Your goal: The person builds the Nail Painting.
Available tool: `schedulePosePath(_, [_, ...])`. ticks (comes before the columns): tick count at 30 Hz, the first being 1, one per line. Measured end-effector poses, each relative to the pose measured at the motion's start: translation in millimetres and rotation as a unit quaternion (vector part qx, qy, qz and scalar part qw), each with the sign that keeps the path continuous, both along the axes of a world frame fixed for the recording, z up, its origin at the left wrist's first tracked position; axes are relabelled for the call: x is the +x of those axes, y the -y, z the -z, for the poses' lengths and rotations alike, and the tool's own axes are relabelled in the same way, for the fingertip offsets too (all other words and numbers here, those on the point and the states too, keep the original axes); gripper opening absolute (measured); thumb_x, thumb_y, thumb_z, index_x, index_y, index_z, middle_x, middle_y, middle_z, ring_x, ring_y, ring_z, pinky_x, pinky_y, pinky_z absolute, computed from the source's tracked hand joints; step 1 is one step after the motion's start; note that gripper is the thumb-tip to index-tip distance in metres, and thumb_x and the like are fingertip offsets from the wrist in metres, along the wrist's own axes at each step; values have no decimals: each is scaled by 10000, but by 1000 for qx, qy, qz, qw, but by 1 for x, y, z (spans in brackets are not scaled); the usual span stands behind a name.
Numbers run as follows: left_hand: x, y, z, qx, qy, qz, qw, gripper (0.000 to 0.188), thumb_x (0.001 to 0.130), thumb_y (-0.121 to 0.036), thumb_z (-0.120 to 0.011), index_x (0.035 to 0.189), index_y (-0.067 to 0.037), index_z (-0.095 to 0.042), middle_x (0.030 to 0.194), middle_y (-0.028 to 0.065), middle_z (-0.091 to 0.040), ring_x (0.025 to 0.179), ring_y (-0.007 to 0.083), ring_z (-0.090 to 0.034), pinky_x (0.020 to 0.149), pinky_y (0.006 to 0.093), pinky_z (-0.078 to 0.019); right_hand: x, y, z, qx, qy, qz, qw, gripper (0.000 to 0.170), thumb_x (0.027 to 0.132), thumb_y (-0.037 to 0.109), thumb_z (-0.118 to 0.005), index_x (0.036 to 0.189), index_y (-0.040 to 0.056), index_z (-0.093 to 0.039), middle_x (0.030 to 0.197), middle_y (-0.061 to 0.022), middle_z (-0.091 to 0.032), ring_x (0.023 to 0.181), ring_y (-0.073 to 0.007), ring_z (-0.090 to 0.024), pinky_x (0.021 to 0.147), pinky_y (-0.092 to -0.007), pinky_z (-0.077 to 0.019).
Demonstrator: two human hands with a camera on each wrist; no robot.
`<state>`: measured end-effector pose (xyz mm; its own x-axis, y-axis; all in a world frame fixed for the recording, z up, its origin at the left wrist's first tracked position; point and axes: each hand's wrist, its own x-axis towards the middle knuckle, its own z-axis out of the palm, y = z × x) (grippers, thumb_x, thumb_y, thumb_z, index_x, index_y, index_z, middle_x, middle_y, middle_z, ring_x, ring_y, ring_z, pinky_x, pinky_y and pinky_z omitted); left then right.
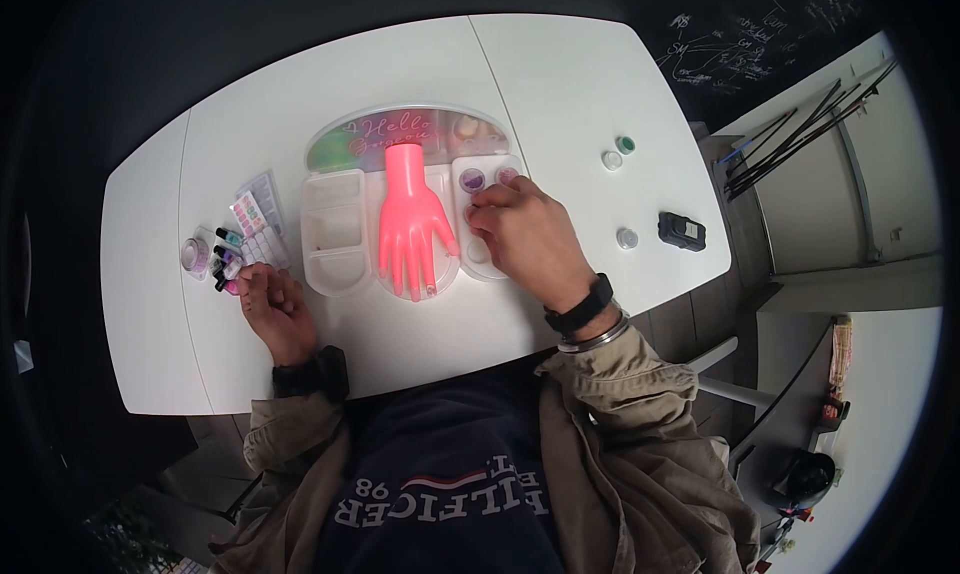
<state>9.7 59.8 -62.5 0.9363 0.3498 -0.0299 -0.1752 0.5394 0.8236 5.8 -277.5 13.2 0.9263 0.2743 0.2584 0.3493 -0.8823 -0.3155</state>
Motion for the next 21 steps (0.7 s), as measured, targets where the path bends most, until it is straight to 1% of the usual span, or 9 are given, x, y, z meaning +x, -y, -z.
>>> schedulePosePath(3, [0,-1,2,-3,3,1,1000,186,1126,-174,-649,971,-124,-559,719,-35,-422,560,58,-343,491,255,-279,-2,7,-2,38,-5,-28,999,261,835,16,-855,1092,60,-850,1205,-90,-803,1051,-321,-744,931,-417,-632])
schedulePosePath(6, [0,-1,2,-3,0,-1,1000,184,1127,-175,-648,974,-124,-559,719,-35,-422,560,59,-344,492,255,-279,-3,22,-2,122,-23,-50,991,285,857,28,-845,1139,61,-838,1227,-107,-796,1112,-351,-740,962,-428,-625])
schedulePosePath(9, [-1,1,-1,-3,-1,-2,1000,182,1125,-176,-651,977,-123,-560,719,-35,-421,560,60,-344,493,256,-280,0,38,-13,158,-36,-18,987,289,867,-4,-838,1153,40,-829,1229,-144,-793,1088,-367,-750,972,-437,-617])
schedulePosePath(10, [0,2,-2,-4,0,-2,1000,181,1124,-177,-652,978,-123,-560,719,-35,-421,559,61,-344,493,256,-280,2,45,-14,185,-46,18,982,289,858,-20,-838,1142,34,-829,1211,-154,-794,1072,-372,-759,973,-434,-614])
schedulePosePath(13, [0,-1,3,-5,5,3,1000,179,1121,-178,-656,980,-122,-560,721,-34,-422,558,62,-346,493,258,-278,9,86,-9,85,8,67,994,313,834,-48,-841,1139,15,-813,1148,-165,-797,1019,-367,-762,910,-429,-618])
schedulePosePath(15, [0,1,-1,-3,0,-6,1000,181,1119,-177,-657,975,-122,-562,723,-34,-426,559,61,-348,493,259,-277,15,105,-12,71,-1,135,988,348,827,-67,-834,1166,7,-800,1144,-178,-794,963,-358,-761,867,-422,-622])
schedulePosePath(16, [-1,2,-2,-3,-3,-8,1000,181,1118,-177,-657,973,-122,-564,724,-33,-428,559,60,-349,493,259,-276,19,120,-5,68,13,154,986,384,822,-75,-830,1196,8,-792,1140,-192,-788,923,-343,-758,845,-411,-623])
schedulePosePath(17, [-1,2,-2,-5,-3,-9,1000,181,1118,-174,-656,970,-122,-566,725,-33,-431,560,60,-350,493,258,-275,23,133,0,65,18,170,983,405,818,-85,-823,1210,11,-791,1130,-195,-788,964,-360,-770,871,-419,-625])
schedulePosePath(21, [-1,1,0,-5,-2,-11,1000,185,1119,-163,-649,957,-120,-570,726,-32,-439,563,61,-354,493,258,-272,34,188,23,-15,-2,234,972,454,810,-91,-805,1248,28,-786,1195,-194,-778,1114,-398,-756,984,-452,-612])
